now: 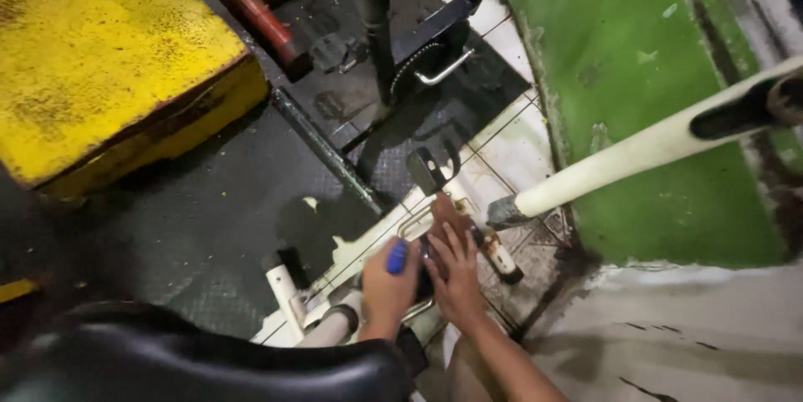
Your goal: Cleaning and wiping down various parts of an exercise bike using a spray bottle and a cloth.
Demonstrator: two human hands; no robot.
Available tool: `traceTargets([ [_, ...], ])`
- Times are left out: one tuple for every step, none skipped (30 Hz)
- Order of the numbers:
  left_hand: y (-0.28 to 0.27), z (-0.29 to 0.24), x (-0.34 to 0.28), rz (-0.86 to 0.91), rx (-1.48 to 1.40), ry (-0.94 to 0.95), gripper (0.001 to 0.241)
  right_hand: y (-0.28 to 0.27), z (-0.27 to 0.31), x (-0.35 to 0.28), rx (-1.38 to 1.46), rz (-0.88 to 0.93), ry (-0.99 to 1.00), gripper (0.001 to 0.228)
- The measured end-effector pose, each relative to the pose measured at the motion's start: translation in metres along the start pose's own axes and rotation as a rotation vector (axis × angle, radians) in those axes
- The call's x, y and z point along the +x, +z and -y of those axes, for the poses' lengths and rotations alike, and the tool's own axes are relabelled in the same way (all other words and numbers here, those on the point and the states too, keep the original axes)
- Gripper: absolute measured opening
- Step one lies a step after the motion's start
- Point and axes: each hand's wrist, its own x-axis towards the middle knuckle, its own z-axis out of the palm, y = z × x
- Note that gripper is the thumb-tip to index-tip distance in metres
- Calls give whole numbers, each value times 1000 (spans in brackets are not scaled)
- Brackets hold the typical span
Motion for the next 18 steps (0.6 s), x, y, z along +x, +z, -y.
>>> traceTargets([
  [0,-17,-12,2,3,-11,24,-4,-6,-1,1,9,7,49],
  [-4,-34,-25,33,41,167,21,-6,-9,-3,35,55,29,61],
  [-8,-52,-39,68,79,344,20,-9,-12,-6,68,100,50,74],
  [-10,-58,-56,80,90,337,20,-14,-12,-9,76,101,66,74],
  [-12,-64,-73,159,62,379,22,-19,-12,-13,228,92,83,69],
  [-13,-71,-92,240,29,418,26,-28,-13,-17,375,81,101,64],
  [-15,-86,-115,252,35,409,26,-34,-12,-27,379,81,117,64],
  [-19,-101,-137,238,22,390,23,-40,-11,-36,180,124,315,52],
  [-24,-118,-161,222,10,370,19,-47,-8,-46,-22,169,509,44],
  [-34,-135,-182,228,19,362,19,-61,4,-61,-15,174,518,44],
  [-45,-153,-204,180,-32,331,19,-75,17,-77,-164,238,763,39],
  [-54,-172,-223,130,-87,305,19,-90,27,-87,-320,297,1000,47],
  [-63,-179,-239,133,-83,303,19,-110,39,-97,-316,299,1004,47],
  [-72,-184,-260,80,-83,293,25,-131,51,-113,-195,183,888,43],
  [-81,-187,-282,28,-82,284,30,-151,63,-130,-77,66,769,41],
  [-95,-201,-294,35,-84,282,30,-162,69,-143,-80,64,776,41],
  [-108,-214,-306,-12,-101,218,30,-174,74,-157,-74,60,744,43],
  [-115,-226,-320,-55,-125,153,31,-190,74,-171,-76,52,712,45],
])
